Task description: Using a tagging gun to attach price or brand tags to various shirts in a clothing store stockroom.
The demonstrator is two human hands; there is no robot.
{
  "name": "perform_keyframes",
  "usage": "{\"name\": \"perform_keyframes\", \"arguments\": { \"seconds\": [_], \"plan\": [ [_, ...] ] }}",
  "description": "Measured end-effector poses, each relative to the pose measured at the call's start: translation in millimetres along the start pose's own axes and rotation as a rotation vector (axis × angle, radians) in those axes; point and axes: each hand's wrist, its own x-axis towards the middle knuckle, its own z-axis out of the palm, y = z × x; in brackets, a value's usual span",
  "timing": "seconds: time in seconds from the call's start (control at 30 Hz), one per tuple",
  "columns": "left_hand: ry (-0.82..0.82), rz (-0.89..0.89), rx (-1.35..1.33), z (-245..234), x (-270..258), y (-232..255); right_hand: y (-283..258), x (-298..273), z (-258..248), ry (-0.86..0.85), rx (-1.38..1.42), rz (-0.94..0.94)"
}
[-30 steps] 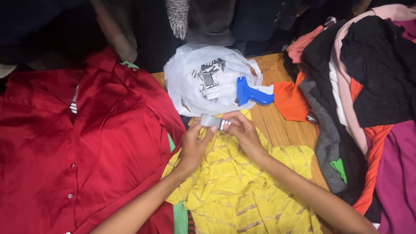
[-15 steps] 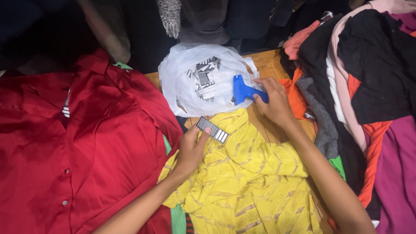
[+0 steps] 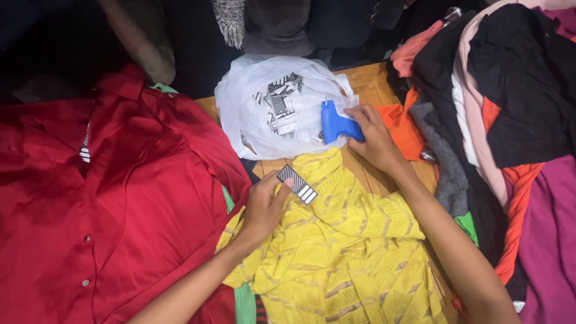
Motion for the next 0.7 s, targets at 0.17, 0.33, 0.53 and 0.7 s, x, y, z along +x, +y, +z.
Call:
{"name": "perform_keyframes", "arguments": {
  "seconds": [0.17, 0.33, 0.53, 0.7],
  "plan": [
    [0.008, -0.031, 0.006, -3.9, 0.0, 13.8, -24.8, -2.5, -15.9, 0.063, 0.057, -0.014],
    [0.005, -0.042, 0.007, -4.2, -1.4, 9.7, -55.0, -7.0, -36.5, 0.110, 0.136, -0.053],
    [0.000, -0.048, -0.001, -4.0, 0.3, 20.0, -62.7, -11.0, -43.9, 0.053, 0.283, -0.065],
    [0.004, -0.041, 0.022, -4.6, -1.2, 23.1, -81.1, -15.2, -44.9, -0.130, 0.805, 0.095]
  ]
}}
